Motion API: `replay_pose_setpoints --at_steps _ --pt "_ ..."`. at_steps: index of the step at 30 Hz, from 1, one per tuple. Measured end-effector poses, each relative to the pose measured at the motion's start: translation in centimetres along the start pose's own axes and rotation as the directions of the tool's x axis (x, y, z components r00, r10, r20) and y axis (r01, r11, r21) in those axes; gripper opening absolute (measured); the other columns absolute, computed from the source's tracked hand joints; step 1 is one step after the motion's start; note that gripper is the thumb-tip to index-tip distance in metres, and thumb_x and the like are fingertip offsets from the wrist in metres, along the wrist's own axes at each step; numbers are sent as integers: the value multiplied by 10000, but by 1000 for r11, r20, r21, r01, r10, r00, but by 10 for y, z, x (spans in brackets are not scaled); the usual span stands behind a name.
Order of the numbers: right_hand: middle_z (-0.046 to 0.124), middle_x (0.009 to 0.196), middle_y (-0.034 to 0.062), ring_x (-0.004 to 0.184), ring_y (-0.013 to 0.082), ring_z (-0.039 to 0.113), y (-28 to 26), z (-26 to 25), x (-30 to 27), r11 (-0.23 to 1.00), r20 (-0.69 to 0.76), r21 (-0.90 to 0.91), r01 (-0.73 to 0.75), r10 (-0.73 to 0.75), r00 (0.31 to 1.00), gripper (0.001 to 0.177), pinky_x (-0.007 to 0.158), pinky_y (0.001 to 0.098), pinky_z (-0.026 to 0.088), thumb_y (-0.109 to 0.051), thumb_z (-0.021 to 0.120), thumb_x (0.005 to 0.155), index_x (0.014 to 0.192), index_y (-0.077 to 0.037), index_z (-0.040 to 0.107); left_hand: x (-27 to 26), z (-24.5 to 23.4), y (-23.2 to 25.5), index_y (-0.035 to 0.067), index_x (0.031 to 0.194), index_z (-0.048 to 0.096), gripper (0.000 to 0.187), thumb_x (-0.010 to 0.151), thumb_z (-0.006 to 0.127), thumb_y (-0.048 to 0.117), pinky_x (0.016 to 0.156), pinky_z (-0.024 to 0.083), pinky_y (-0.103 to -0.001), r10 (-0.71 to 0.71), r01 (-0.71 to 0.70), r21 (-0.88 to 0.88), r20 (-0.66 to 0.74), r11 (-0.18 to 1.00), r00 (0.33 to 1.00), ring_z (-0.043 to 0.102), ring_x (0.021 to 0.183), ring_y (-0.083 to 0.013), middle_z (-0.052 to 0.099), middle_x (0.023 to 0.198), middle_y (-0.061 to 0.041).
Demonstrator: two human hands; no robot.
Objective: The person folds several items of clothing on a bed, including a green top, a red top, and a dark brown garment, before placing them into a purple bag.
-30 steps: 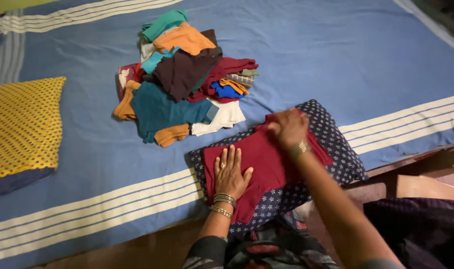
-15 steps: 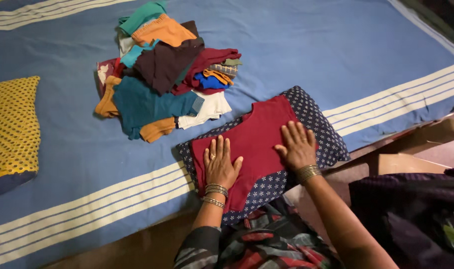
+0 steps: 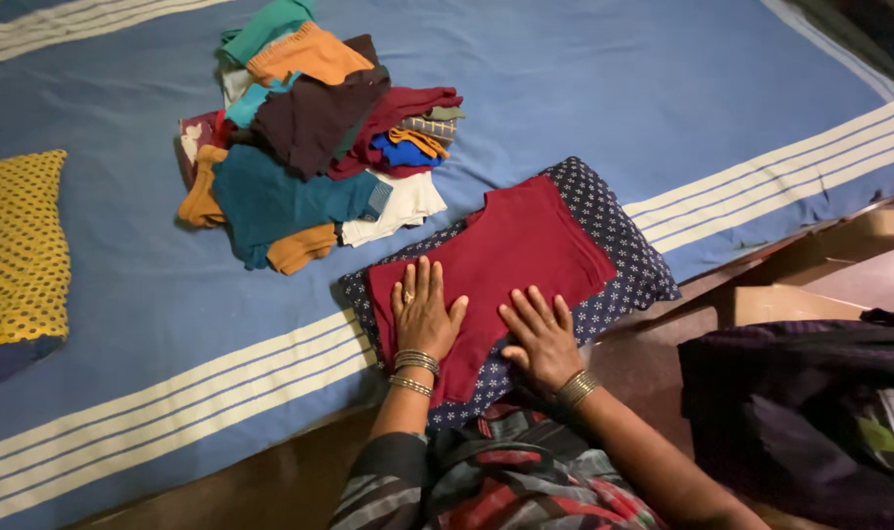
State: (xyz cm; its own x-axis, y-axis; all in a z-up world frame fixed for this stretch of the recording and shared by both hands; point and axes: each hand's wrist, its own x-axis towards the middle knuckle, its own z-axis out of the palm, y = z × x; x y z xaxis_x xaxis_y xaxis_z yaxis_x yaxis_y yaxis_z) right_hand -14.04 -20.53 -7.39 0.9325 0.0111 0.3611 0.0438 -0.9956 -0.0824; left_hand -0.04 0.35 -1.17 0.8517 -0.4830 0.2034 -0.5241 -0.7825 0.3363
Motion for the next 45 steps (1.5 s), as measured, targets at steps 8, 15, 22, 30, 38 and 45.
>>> replay_pose_setpoints --at_steps 8,15,22,30,38,45 --pt "212 1719 54 1591 252 117 86 5 -4 957 -22 -188 -221 220 975 738 1267 506 -12 -681 311 968 1586 -279 356 -23 -7 -8 170 1522 403 720 932 557 553 1180 132 -575 -152 158 55 -92 986 984 175 1515 -380 267 1644 -142" --pt "237 1711 84 1586 292 149 101 -16 -11 935 -49 39 -352 354 934 696 1255 519 46 -663 384 988 1580 -298 393 -85 0 -39 138 1514 465 661 932 627 408 1189 241 -567 -87 80 -40 -262 996 961 258 1496 -392 329 1634 -152" --pt "360 1647 100 1527 330 307 122 -27 -22 977 -79 85 -194 201 976 762 1180 538 265 -540 688 801 1499 -305 493 -147 -20 -69 140 1481 512 677 813 609 91 1210 301 -532 185 -214 -243 -137 946 973 281 1515 -430 339 1633 -169" --pt "498 1593 64 1491 278 424 119 -24 -15 971 -116 -97 -219 207 971 607 1171 490 332 -334 760 843 1426 -347 591 -138 -39 -70 210 1406 581 704 725 707 86 1147 340 -521 221 -227 -173 -54 958 974 342 1443 -412 378 1573 -128" --pt "623 1476 17 1405 228 536 109 -21 1 976 -316 -2 -218 207 926 246 1107 452 422 -163 656 989 1194 -259 752 -122 -46 -75 215 1184 731 535 681 743 33 1167 305 -517 212 -224 -234 -76 946 974 322 1436 -432 386 1561 -130" --pt "646 1387 -22 1303 229 560 120 -42 22 976 -194 52 -212 218 956 174 1014 433 437 -202 680 967 1107 -260 766 -95 -45 -61 166 834 764 179 784 669 23 1176 295 -510 231 -252 -152 -139 956 963 339 1458 -384 491 1522 -68"
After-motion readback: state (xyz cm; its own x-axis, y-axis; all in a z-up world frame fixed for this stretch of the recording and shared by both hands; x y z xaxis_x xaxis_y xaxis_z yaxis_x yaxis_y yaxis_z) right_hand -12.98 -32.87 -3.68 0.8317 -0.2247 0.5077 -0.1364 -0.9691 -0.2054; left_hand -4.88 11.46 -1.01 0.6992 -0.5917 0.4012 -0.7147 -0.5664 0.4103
